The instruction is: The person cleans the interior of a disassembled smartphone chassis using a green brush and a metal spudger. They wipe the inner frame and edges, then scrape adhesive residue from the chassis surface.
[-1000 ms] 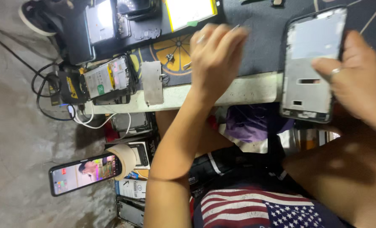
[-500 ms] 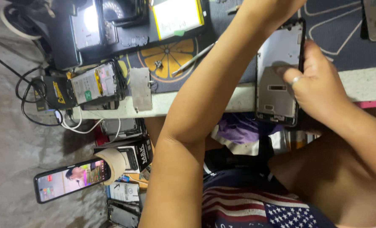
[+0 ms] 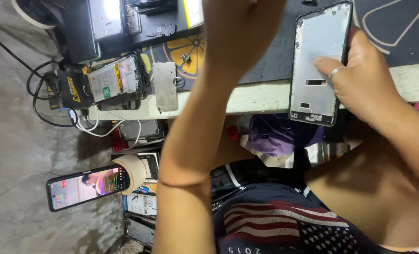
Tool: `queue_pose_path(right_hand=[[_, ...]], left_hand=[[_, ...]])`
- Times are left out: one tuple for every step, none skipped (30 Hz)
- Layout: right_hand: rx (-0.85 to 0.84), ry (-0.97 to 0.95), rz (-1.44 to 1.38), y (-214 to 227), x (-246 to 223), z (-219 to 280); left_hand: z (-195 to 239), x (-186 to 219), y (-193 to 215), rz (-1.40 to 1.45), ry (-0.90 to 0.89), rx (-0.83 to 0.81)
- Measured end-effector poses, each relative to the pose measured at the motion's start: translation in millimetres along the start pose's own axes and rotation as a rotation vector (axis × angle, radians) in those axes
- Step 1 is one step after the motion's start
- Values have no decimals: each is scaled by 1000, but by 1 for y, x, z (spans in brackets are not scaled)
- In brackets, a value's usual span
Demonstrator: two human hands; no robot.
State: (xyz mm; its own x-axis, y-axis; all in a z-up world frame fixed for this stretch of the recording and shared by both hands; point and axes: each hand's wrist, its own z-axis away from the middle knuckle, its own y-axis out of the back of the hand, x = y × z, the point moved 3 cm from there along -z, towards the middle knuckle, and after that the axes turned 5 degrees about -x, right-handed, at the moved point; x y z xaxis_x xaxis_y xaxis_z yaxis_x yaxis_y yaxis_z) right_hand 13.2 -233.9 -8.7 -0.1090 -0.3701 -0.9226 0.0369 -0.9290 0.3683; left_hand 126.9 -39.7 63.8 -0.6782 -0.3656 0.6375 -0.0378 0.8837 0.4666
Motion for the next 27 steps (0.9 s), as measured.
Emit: queue_pose_path(right_hand=[[1, -10, -7, 0, 0, 0], [2, -19, -13, -1, 0, -1], [2, -28, -20, -1, 0, -2], [8, -27, -64, -1, -1, -4], [3, -34, -106, -2, -1, -4], [-1, -41, -149, -4, -2, -3], [-3, -47, -172, -7, -2, -1], [-6, -55, -195, -7, -4, 2], [-4, -53, -217, -7, -6, 2], [-7, -38, -228, -9, -10, 3], [-6, -15, -241, -11, -14, 2], [-6, 8, -255, -12, -18, 1], [-1, 10, -255, -13, -19, 2], [4, 13, -256, -15, -20, 2], [20, 16, -254, -14, -20, 2], [40, 18, -126, -13, -19, 0], [47, 6, 2, -12, -16, 3], [53, -7, 131, -12, -13, 5], [46, -41, 52, -14, -10, 9], [40, -78, -25, -14, -7, 12], [51, -88, -105, -14, -5, 7], [39, -18, -102, -17, -7, 6], [35, 51, -95, -18, -10, 5], [31, 120, -88, -17, -12, 2], [29, 66, -124, -16, -9, 4], [27, 11, -160, -17, -6, 5], [36, -37, -192, -16, -2, 4]], left_hand=[[10, 6, 2, 51, -6, 15], [21, 10, 0, 99, -19, 17], [32, 12, -4, 146, -46, 16], [39, 11, -9, 206, -94, 18], [48, 9, -12, 215, -74, 17], [55, 6, -14, 224, -55, 15], [63, 3, -13, 263, -7, 8], [70, 2, -10, 302, 42, 2], [73, 3, -5, 375, 103, -7], [78, 9, 3, 340, 107, -28], [79, 17, 11, 303, 102, -48], [84, 29, 20, 162, 43, -83], [87, 37, 23, 58, 57, -141], [91, 44, 26, -49, 66, -199], [93, 45, 21, -114, 133, -279], [93, 41, 15, -174, 195, -362], [97, 41, 8, -207, 197, -391], [99, 39, 1, -240, 198, -421], [105, 39, -1, -279, 221, -449], [114, 45, -1, -267, 254, -470], [115, 47, 2, -266, 258, -478], [116, 53, 7, -265, 262, -486], [119, 62, 14, -296, 295, -592], [124, 73, 26, -326, 326, -699], [132, 89, 41, -292, 335, -724], [137, 99, 54, -257, 343, -749], [138, 99, 63, -267, 344, -770]])
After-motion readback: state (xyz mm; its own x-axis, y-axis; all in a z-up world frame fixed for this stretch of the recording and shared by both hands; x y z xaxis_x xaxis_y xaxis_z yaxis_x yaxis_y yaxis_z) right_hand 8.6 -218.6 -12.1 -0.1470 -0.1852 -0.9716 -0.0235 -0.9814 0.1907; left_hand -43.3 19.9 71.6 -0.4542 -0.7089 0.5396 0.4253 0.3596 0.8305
